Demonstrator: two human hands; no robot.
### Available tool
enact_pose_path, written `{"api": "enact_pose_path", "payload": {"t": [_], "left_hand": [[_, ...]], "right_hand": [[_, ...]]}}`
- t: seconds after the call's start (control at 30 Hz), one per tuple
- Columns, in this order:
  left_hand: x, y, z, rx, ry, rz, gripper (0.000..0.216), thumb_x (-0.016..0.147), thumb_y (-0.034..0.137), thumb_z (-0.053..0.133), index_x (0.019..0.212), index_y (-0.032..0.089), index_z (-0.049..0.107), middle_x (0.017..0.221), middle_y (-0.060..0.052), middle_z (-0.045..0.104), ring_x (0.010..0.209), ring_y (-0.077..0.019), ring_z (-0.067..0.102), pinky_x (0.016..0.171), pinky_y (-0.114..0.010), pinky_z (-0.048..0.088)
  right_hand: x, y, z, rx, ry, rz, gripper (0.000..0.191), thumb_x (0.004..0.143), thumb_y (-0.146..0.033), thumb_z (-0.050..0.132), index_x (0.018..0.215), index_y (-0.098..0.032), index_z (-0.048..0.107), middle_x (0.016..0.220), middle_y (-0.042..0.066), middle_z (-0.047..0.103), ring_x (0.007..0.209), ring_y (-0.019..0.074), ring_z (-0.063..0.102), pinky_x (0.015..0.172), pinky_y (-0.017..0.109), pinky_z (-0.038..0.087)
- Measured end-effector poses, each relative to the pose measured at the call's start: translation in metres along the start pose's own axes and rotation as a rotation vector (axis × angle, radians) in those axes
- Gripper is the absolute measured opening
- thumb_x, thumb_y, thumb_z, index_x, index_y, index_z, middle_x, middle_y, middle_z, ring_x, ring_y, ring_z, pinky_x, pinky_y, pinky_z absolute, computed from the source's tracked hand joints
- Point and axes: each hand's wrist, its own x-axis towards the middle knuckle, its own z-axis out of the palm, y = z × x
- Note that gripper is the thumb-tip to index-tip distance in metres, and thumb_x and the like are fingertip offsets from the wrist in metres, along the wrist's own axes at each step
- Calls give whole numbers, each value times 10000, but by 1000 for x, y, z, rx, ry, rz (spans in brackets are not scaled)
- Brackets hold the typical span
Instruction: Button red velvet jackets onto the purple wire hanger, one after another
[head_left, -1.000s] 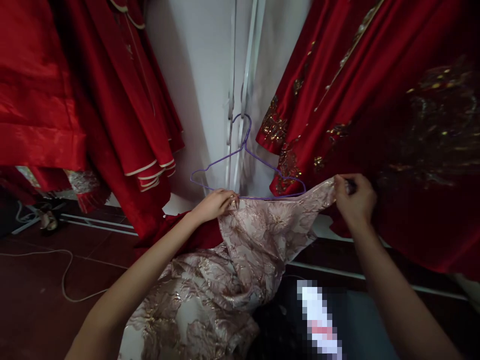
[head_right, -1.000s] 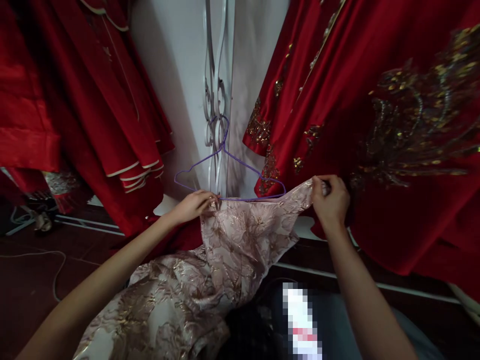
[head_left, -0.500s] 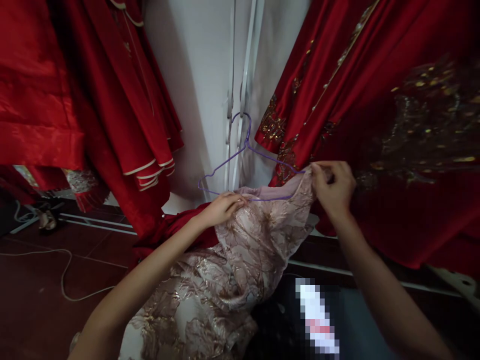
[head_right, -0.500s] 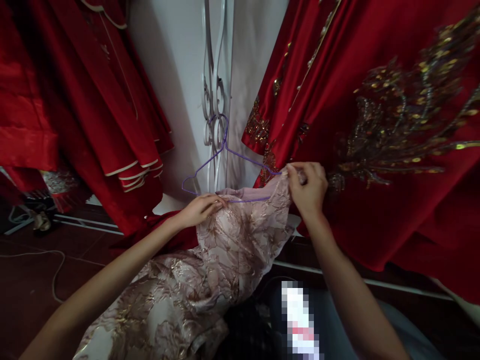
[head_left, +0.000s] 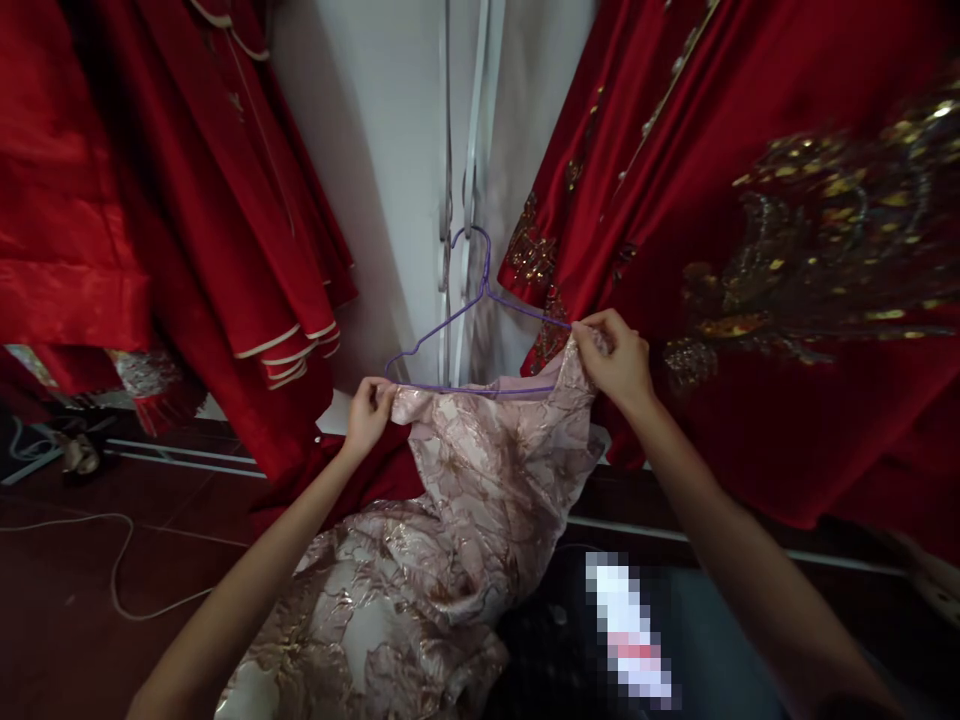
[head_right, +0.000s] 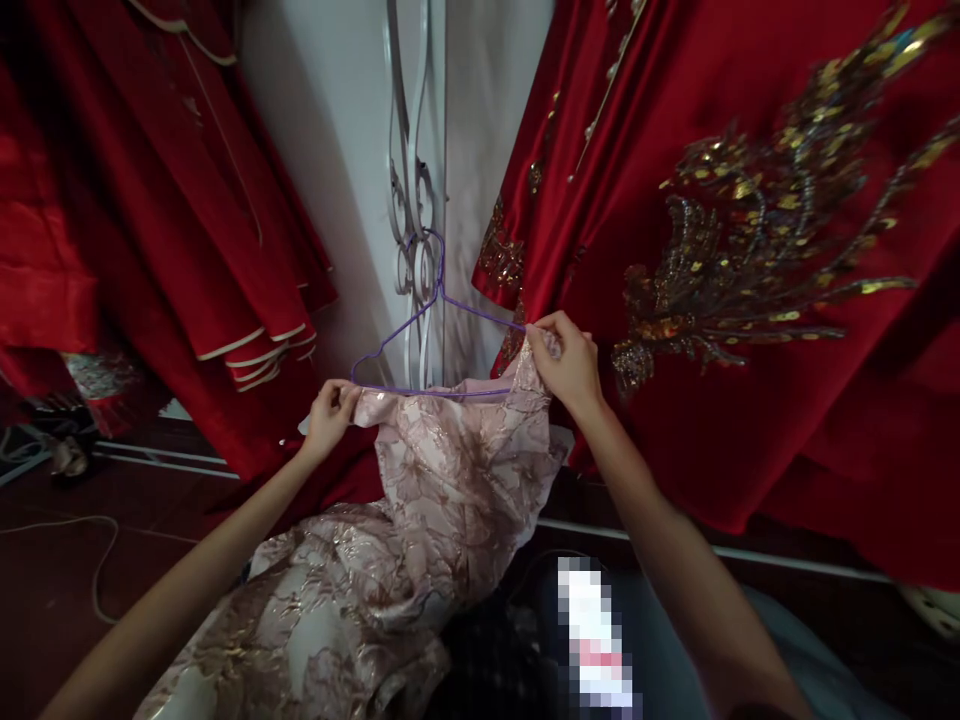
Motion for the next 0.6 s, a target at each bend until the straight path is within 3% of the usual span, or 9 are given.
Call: {"api": "enact_pose_path", "payload": {"t": [0.1, 0.2, 0.6], "left_hand": [[4, -34, -11, -52, 22, -72, 221, 776, 339, 574, 905, 165, 529, 850, -53, 618, 791, -153, 599, 725, -279, 469], [8, -46, -15, -94, 22, -75, 243, 778, 294, 563, 974, 176, 483, 865, -48, 610, 825, -155, 609, 757, -299, 475], [26, -19, -22, -53, 3, -5, 272, 811, 337, 503, 1024, 176, 454, 962, -65, 586, 922, -160, 591, 845, -316, 459]], "right_hand": [[4, 1, -2, 4, 6, -12, 219, 825, -439, 489, 808, -234, 565, 739, 18, 650, 662, 181, 598, 673, 300, 432], [5, 1, -4, 2, 4, -15, 206, 815, -431, 505, 799, -235, 566, 732, 15, 651, 660, 176, 596, 675, 291, 433], [6, -3, -10, 28, -49, 9, 194, 811, -405, 501, 797, -229, 581, 767, 22, 659, 709, 188, 605, 706, 310, 438]]}}
